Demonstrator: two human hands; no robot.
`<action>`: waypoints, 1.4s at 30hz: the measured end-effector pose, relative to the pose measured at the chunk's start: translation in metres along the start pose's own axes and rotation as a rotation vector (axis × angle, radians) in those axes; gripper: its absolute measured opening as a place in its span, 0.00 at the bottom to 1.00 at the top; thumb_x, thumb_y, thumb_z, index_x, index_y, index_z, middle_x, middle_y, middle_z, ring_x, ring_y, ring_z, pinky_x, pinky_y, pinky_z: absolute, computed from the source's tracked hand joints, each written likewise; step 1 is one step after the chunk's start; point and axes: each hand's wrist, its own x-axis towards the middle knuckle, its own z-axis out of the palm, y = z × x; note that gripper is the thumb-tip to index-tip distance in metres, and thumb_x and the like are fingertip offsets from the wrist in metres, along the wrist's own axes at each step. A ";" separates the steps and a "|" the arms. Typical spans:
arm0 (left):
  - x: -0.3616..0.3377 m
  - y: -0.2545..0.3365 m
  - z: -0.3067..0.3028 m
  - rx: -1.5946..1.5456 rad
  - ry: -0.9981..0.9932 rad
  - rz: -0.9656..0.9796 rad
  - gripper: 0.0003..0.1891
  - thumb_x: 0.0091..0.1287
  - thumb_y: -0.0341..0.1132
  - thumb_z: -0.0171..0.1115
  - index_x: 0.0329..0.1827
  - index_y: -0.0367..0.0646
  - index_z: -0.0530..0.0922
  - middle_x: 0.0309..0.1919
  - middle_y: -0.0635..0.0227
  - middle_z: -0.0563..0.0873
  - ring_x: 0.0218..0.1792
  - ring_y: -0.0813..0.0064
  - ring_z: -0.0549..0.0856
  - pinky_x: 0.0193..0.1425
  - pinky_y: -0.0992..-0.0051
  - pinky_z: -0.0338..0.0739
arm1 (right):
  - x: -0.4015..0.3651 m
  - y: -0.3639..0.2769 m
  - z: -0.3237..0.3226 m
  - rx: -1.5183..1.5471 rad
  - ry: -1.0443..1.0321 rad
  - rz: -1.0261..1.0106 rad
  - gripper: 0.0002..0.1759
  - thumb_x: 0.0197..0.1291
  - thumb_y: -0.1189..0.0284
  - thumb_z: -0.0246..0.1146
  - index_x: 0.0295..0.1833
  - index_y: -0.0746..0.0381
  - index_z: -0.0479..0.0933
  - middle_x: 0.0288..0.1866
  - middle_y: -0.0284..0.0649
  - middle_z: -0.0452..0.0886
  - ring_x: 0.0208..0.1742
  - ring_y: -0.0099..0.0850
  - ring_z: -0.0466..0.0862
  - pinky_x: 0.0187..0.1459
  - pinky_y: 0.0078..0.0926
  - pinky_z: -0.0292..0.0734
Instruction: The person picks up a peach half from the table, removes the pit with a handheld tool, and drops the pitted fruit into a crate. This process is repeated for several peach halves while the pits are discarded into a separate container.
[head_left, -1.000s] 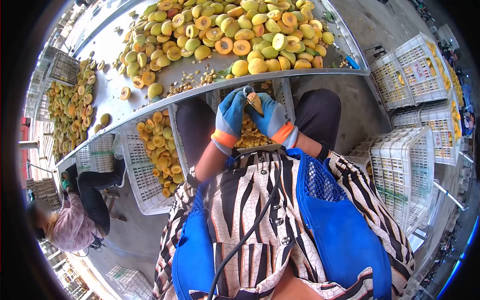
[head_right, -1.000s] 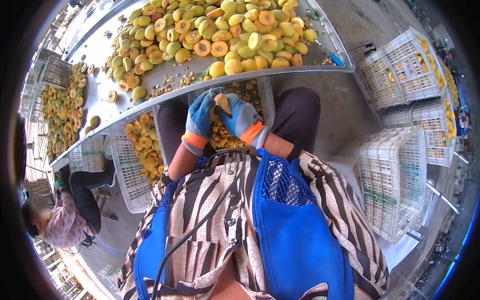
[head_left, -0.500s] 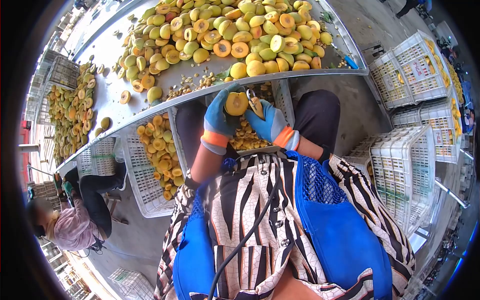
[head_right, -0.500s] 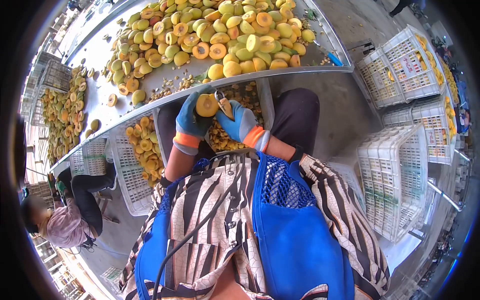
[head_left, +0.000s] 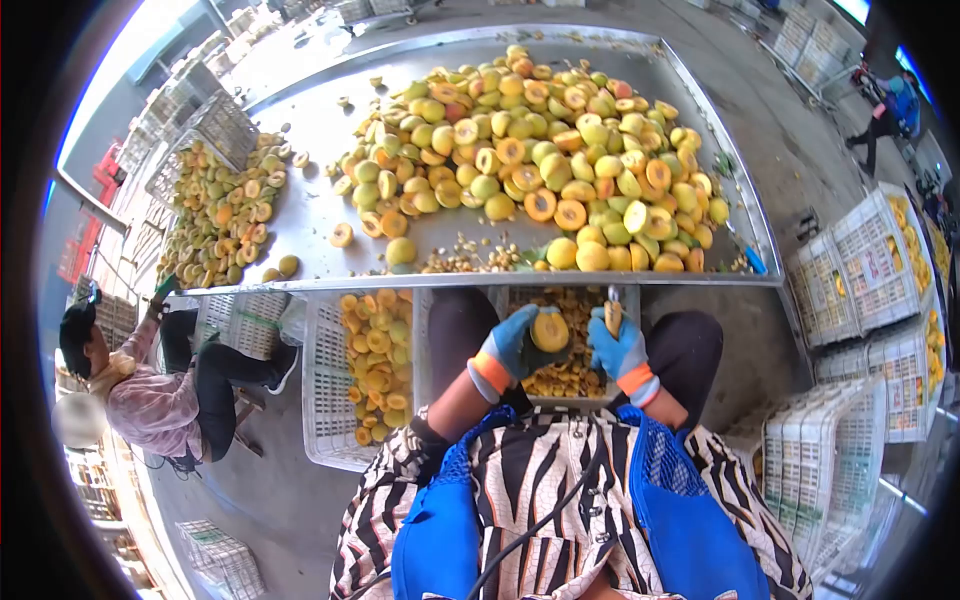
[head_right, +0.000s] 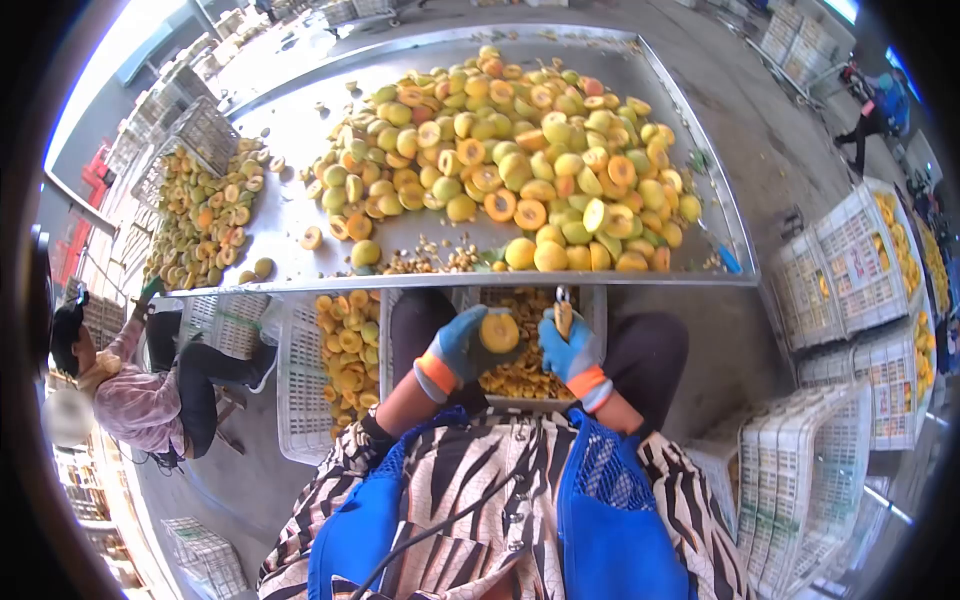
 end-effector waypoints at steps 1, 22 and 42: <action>-0.022 0.023 0.047 0.149 0.263 -0.113 0.22 0.67 0.43 0.62 0.58 0.39 0.71 0.50 0.57 0.81 0.50 0.61 0.83 0.54 0.59 0.81 | -0.001 -0.002 -0.004 -0.002 0.057 0.059 0.10 0.62 0.69 0.63 0.47 0.58 0.74 0.24 0.32 0.74 0.15 0.19 0.71 0.16 0.19 0.69; 0.047 0.222 -0.157 1.650 0.961 0.338 0.25 0.57 0.52 0.65 0.46 0.38 0.81 0.37 0.57 0.86 0.44 0.59 0.84 0.50 0.67 0.77 | 0.016 0.021 -0.029 -0.062 0.080 0.175 0.07 0.63 0.69 0.61 0.44 0.58 0.73 0.22 0.32 0.72 0.15 0.19 0.68 0.15 0.21 0.66; 0.033 0.103 -0.023 1.280 0.184 0.807 0.24 0.61 0.45 0.67 0.58 0.46 0.75 0.48 0.63 0.85 0.45 0.69 0.84 0.53 0.71 0.78 | 0.008 -0.033 0.014 -0.405 -0.106 0.010 0.12 0.62 0.65 0.61 0.44 0.62 0.74 0.21 0.38 0.77 0.14 0.28 0.76 0.17 0.29 0.69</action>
